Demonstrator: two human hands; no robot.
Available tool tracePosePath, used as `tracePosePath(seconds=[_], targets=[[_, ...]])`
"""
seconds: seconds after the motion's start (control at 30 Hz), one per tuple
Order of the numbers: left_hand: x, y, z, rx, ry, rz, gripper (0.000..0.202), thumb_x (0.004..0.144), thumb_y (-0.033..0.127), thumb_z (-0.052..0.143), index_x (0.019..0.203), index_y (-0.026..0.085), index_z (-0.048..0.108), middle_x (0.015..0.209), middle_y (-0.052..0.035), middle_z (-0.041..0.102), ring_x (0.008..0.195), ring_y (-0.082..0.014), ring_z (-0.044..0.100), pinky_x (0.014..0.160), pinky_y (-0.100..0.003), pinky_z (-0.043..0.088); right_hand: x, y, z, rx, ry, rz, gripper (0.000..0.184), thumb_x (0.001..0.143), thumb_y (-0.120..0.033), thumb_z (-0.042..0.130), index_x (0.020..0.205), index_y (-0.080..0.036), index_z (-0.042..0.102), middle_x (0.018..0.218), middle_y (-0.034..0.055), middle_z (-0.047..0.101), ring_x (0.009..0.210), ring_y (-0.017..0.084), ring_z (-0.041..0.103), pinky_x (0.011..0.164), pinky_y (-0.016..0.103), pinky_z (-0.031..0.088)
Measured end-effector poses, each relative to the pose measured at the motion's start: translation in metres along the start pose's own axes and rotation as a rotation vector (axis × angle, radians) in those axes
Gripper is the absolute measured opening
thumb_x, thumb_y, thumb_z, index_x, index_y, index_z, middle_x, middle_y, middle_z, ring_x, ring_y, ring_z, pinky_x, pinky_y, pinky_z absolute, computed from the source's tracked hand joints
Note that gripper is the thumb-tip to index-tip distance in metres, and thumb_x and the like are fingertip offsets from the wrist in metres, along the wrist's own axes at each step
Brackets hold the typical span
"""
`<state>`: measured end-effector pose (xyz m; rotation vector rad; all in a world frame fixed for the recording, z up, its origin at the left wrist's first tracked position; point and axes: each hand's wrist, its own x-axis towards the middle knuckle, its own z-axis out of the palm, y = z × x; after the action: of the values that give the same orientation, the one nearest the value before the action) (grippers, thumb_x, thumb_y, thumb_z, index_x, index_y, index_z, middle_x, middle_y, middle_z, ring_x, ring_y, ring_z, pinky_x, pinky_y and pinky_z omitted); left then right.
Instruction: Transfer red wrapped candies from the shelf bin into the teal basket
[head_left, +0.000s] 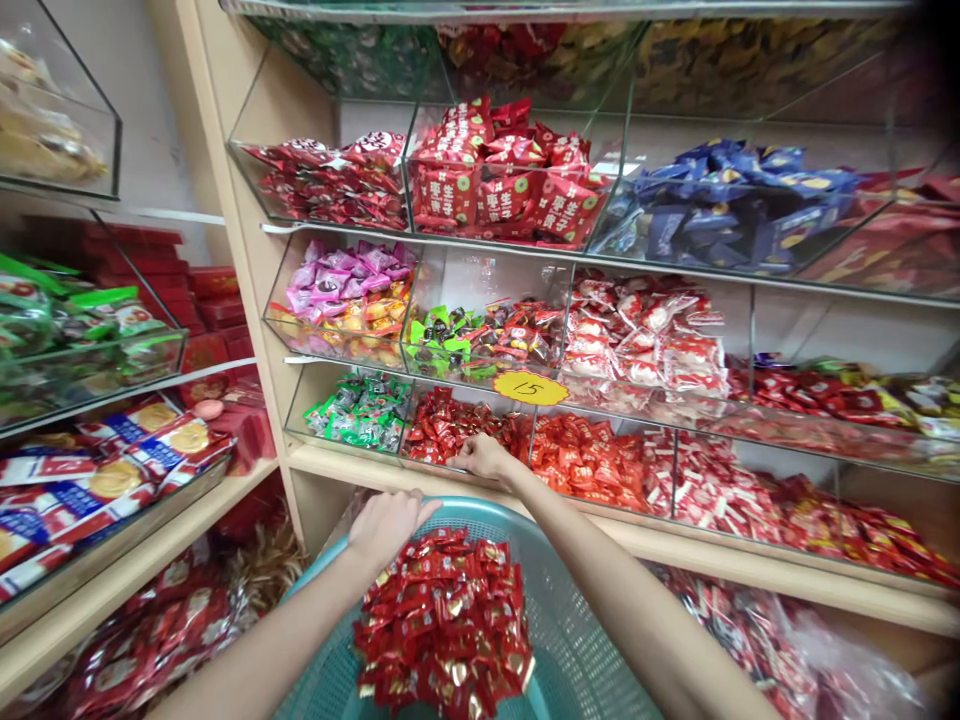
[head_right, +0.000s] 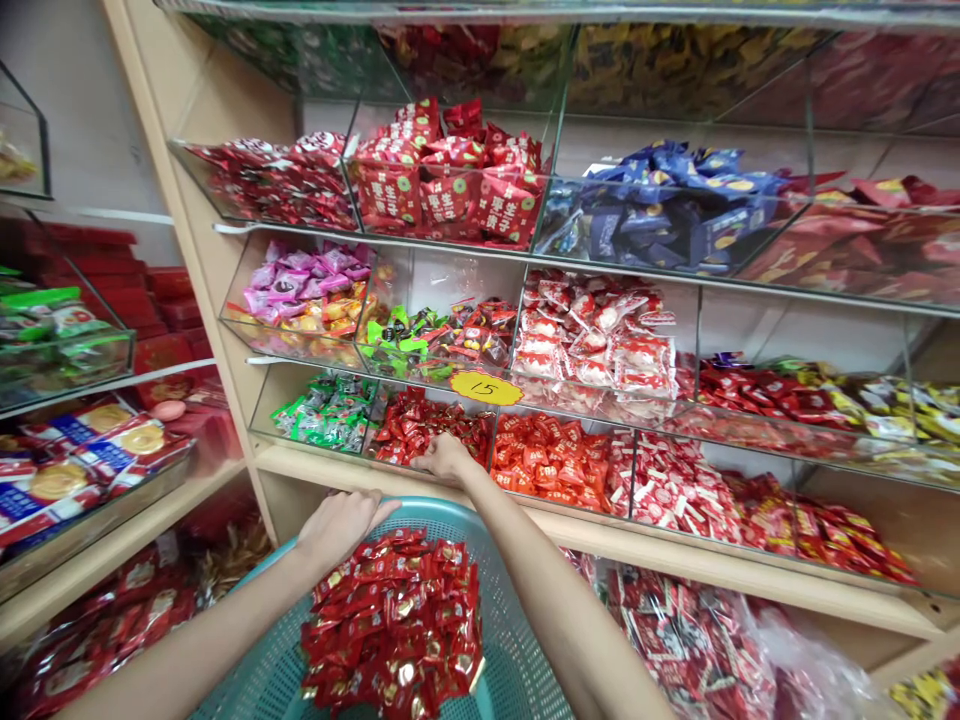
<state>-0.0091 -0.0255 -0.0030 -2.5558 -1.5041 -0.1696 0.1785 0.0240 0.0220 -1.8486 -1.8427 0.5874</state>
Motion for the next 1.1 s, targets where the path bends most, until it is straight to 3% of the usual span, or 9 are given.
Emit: tracePosePath(seconds=[0.2, 0.47, 0.77, 0.97, 1.03, 1.1], targets=[[0.0, 0.001, 0.0, 0.007, 0.001, 0.006, 0.052, 0.09, 0.049, 0.025, 0.091, 0.011, 0.061, 0.074, -0.0151, 0.068, 0.074, -0.0335, 0.065, 0.063, -0.044, 0.049, -0.002, 0.004, 0.003, 0.189, 0.02, -0.025, 0.028, 0.06, -0.038, 0.07, 0.056, -0.015, 0.056, 0.049, -0.0064, 0.045, 0.049, 0.006, 0.037, 0.049, 0.02, 0.029], [-0.001, 0.001, -0.002, 0.008, -0.017, -0.009, 0.053, 0.09, 0.048, 0.025, 0.093, 0.01, 0.061, 0.075, -0.0172, 0.068, 0.076, -0.0333, 0.065, 0.064, -0.043, 0.049, -0.007, 0.015, 0.002, 0.396, -0.029, -0.062, 0.027, 0.06, -0.04, 0.066, 0.064, -0.014, 0.062, 0.055, -0.0043, 0.054, 0.052, 0.008, 0.043, 0.051, 0.021, 0.034], [-0.002, 0.001, -0.003, 0.014, -0.004, 0.003, 0.053, 0.09, 0.048, 0.025, 0.091, 0.01, 0.061, 0.074, -0.017, 0.068, 0.074, -0.0341, 0.065, 0.062, -0.044, 0.05, -0.017, 0.011, -0.003, 0.413, 0.054, -0.143, 0.012, 0.063, -0.025, 0.064, 0.065, -0.014, 0.062, 0.059, -0.0018, 0.058, 0.056, 0.01, 0.048, 0.055, 0.022, 0.037], [-0.001, -0.001, -0.001, 0.02, 0.001, 0.013, 0.053, 0.09, 0.048, 0.023, 0.09, 0.011, 0.061, 0.074, -0.0158, 0.068, 0.073, -0.0341, 0.065, 0.06, -0.044, 0.05, -0.062, 0.008, -0.028, 0.462, 0.146, -0.228, 0.017, 0.07, -0.031, 0.061, 0.074, -0.015, 0.063, 0.069, -0.0001, 0.062, 0.063, 0.011, 0.053, 0.061, 0.023, 0.041], [-0.001, -0.001, 0.001, 0.013, -0.002, 0.013, 0.052, 0.09, 0.048, 0.024, 0.09, 0.011, 0.061, 0.074, -0.0155, 0.068, 0.073, -0.0342, 0.065, 0.06, -0.044, 0.05, -0.086, 0.011, -0.031, 0.62, 0.099, -0.193, 0.023, 0.071, -0.038, 0.062, 0.076, -0.015, 0.062, 0.068, -0.0001, 0.062, 0.062, 0.011, 0.055, 0.061, 0.022, 0.042], [0.0, 0.0, 0.001, -0.006, -0.011, 0.013, 0.052, 0.09, 0.048, 0.024, 0.09, 0.012, 0.06, 0.076, -0.0155, 0.068, 0.074, -0.0338, 0.065, 0.061, -0.044, 0.05, -0.11, 0.016, -0.031, 0.843, -0.059, -0.032, 0.029, 0.073, -0.043, 0.061, 0.081, -0.016, 0.06, 0.067, 0.0007, 0.064, 0.058, 0.01, 0.057, 0.059, 0.021, 0.044]])
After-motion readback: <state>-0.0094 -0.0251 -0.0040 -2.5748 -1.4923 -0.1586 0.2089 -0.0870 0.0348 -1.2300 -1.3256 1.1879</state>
